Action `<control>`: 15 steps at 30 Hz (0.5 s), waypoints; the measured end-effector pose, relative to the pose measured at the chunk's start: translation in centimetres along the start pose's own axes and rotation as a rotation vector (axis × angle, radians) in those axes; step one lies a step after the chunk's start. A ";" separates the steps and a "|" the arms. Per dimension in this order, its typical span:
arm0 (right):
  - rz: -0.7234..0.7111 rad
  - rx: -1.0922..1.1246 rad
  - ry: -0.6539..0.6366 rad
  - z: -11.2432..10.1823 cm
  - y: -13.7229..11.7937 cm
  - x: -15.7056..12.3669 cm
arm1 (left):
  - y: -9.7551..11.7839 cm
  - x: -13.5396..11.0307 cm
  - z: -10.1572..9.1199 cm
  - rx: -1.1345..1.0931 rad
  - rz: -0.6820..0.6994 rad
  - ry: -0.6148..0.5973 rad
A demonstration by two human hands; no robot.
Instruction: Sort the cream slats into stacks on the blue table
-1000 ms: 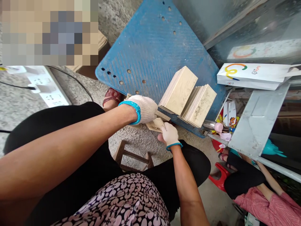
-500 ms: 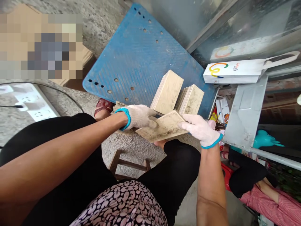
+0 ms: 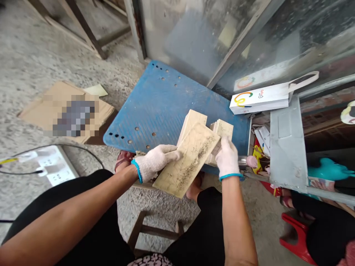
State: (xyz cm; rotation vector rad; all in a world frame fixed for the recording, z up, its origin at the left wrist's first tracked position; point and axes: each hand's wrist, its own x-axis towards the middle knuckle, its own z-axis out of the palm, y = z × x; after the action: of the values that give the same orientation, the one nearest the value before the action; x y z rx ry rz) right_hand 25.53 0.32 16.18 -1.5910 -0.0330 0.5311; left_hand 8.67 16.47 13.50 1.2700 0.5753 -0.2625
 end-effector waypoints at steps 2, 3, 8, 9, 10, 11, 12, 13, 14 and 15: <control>0.136 0.086 0.030 1.3 1.7 -0.2 | -0.1 0.3 -0.2 -0.077 0.014 0.062; 0.190 0.084 0.028 1.9 2.4 -0.4 | -0.1 0.5 -0.2 -0.103 0.018 0.089; 0.075 -0.317 -0.124 3.8 4.0 -2.2 | -0.6 1.4 -0.5 -0.125 -0.055 0.237; 0.060 -0.401 -0.148 3.8 4.0 -2.3 | -0.9 1.5 -0.5 -0.121 -0.078 0.269; 0.065 -0.456 -0.159 3.7 4.0 -2.3 | -1.2 1.6 -0.5 -0.123 -0.101 0.298; 0.078 -0.481 -0.162 3.4 3.9 -2.1 | -1.5 1.6 -0.4 -0.133 -0.123 0.322; 0.091 -0.482 -0.158 3.0 3.7 -1.8 | -1.9 1.6 -0.4 -0.152 -0.143 0.336; 0.098 -0.467 -0.144 2.5 3.6 -1.3 | -2.3 1.6 -0.3 -0.180 -0.160 0.343; 0.097 -0.447 -0.124 1.9 3.3 -0.7 | -2.6 1.5 -0.3 -0.208 -0.173 0.343; 0.096 -0.428 -0.099 1.3 3.1 -0.1 | -2.8 1.5 -0.2 -0.228 -0.183 0.338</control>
State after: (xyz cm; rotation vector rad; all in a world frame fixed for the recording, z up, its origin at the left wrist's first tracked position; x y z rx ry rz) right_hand 24.07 1.18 13.29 -1.9890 -0.1538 0.7111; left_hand 8.50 16.09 10.37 1.0466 0.9860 -0.1286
